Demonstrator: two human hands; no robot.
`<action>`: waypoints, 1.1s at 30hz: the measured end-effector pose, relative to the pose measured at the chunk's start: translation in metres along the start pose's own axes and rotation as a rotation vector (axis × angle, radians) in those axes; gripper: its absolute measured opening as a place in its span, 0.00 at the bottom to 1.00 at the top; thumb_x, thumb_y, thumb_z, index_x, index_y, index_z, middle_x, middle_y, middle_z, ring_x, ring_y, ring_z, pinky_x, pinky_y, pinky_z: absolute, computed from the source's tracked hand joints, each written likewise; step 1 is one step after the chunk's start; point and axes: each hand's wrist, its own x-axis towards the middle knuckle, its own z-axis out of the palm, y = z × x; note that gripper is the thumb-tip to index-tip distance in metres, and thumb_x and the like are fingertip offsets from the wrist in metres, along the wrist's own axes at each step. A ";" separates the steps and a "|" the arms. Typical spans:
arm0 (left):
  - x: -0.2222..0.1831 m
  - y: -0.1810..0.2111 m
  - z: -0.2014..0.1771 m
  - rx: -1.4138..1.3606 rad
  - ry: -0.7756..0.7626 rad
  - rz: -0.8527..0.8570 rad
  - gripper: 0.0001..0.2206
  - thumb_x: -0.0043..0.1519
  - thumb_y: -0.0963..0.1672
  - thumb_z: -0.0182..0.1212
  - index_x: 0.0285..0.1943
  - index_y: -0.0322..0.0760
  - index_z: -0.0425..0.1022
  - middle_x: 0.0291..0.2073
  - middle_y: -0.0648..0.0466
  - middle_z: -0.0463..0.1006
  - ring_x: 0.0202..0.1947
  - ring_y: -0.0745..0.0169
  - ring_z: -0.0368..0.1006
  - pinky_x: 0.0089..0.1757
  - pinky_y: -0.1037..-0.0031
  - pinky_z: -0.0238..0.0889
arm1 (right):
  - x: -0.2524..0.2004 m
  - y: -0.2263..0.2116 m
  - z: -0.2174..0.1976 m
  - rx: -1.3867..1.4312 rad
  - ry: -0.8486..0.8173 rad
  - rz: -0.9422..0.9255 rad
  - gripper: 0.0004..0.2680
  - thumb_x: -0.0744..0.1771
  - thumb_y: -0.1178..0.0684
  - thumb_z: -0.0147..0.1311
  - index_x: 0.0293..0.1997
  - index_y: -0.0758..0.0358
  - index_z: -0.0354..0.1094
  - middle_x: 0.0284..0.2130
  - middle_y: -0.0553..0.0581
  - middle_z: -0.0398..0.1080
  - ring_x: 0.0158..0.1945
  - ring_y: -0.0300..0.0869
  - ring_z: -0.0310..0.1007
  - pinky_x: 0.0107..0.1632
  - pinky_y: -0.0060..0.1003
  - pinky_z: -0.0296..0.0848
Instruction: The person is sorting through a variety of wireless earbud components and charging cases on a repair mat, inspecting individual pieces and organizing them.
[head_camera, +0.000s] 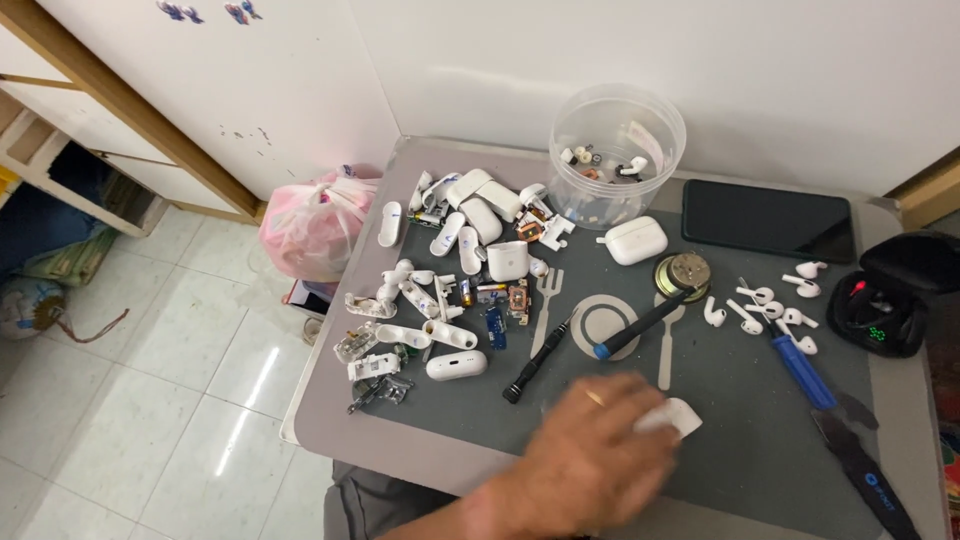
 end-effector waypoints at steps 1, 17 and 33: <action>-0.002 -0.011 -0.006 0.098 0.043 0.001 0.09 0.68 0.42 0.59 0.54 0.30 0.74 0.57 0.37 0.73 0.58 0.32 0.71 0.54 0.45 0.65 | -0.007 -0.019 0.015 -0.012 -0.023 0.030 0.18 0.69 0.46 0.39 0.62 0.45 0.77 0.57 0.45 0.82 0.65 0.34 0.79 0.65 0.37 0.76; 0.041 -0.139 -0.095 0.914 -0.184 -0.358 0.09 0.64 0.44 0.61 0.33 0.36 0.81 0.41 0.47 0.76 0.52 0.36 0.72 0.45 0.49 0.66 | -0.142 -0.260 0.139 0.570 0.435 -0.044 0.09 0.69 0.60 0.55 0.44 0.73 0.83 0.34 0.68 0.83 0.36 0.52 0.82 0.34 0.46 0.77; 0.083 -0.168 -0.083 0.646 -0.709 -0.070 0.07 0.60 0.44 0.63 0.42 0.36 0.76 0.40 0.47 0.76 0.43 0.44 0.71 0.43 0.55 0.69 | -0.136 -0.247 0.154 0.735 0.573 -0.314 0.06 0.67 0.65 0.54 0.36 0.80 0.78 0.28 0.69 0.79 0.28 0.52 0.79 0.35 0.38 0.77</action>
